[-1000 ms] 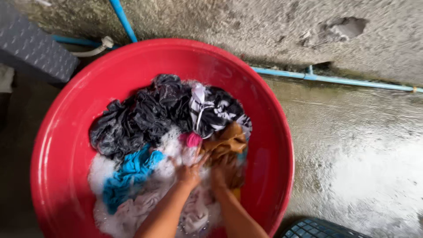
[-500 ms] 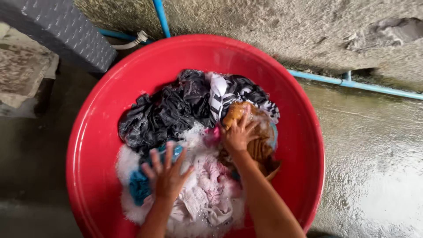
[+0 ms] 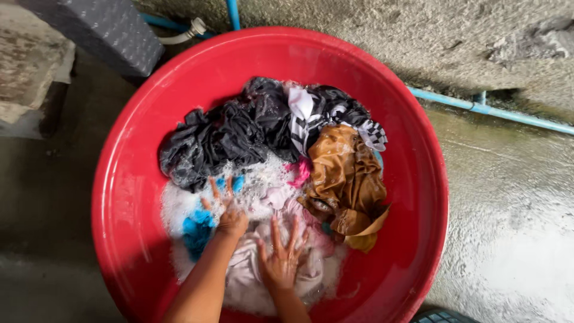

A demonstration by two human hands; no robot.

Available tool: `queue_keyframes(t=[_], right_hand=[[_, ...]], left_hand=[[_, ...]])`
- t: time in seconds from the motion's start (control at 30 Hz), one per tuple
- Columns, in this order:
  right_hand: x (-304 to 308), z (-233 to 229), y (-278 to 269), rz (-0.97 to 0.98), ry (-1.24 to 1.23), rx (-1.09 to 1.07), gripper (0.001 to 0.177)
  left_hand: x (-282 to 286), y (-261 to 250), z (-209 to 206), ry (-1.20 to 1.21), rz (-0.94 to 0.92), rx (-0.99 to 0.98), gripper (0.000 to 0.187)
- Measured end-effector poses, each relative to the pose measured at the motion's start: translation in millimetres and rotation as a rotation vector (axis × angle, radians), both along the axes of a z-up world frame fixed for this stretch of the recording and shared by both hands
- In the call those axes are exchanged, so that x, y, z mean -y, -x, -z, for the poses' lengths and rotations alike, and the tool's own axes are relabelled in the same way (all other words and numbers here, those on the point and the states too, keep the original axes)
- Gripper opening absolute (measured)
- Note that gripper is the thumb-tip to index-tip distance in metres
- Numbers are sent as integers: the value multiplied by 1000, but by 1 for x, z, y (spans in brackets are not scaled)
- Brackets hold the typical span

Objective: The person washes clothes by hand in a red basin, using detergent and a pair of scissors to open the detergent packets.

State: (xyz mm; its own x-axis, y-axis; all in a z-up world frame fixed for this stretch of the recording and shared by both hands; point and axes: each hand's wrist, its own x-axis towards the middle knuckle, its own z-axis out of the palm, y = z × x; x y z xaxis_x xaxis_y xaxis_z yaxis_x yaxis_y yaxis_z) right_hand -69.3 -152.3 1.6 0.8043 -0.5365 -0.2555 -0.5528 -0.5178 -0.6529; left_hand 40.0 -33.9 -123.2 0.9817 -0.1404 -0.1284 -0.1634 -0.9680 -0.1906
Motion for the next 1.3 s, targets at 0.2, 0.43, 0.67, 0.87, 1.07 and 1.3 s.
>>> queue_keyframes(t=[0.2,0.43,0.67,0.87,1.07,1.3], right_hand=[[54,51,-34,-98,-113,-124,88],[53,30,-41,-125,-42,-148,83],[-22,19,44,-445,160,14,79],[24,65,5,-705,30,-239,75],[22,64,9,-751,36,-584,71],[28,35,-46,-566,-27,-382,62]], left_hand=[[3,11,-95,548,-5,-80,85],[0,58,-197,249,-283,-691,102],[-28,46,-125,262,-164,-495,90],[-26,42,-97,236,-154,-496,81],[-17,50,-107,226,-164,-643,72],[12,38,-151,113,-250,-805,69]])
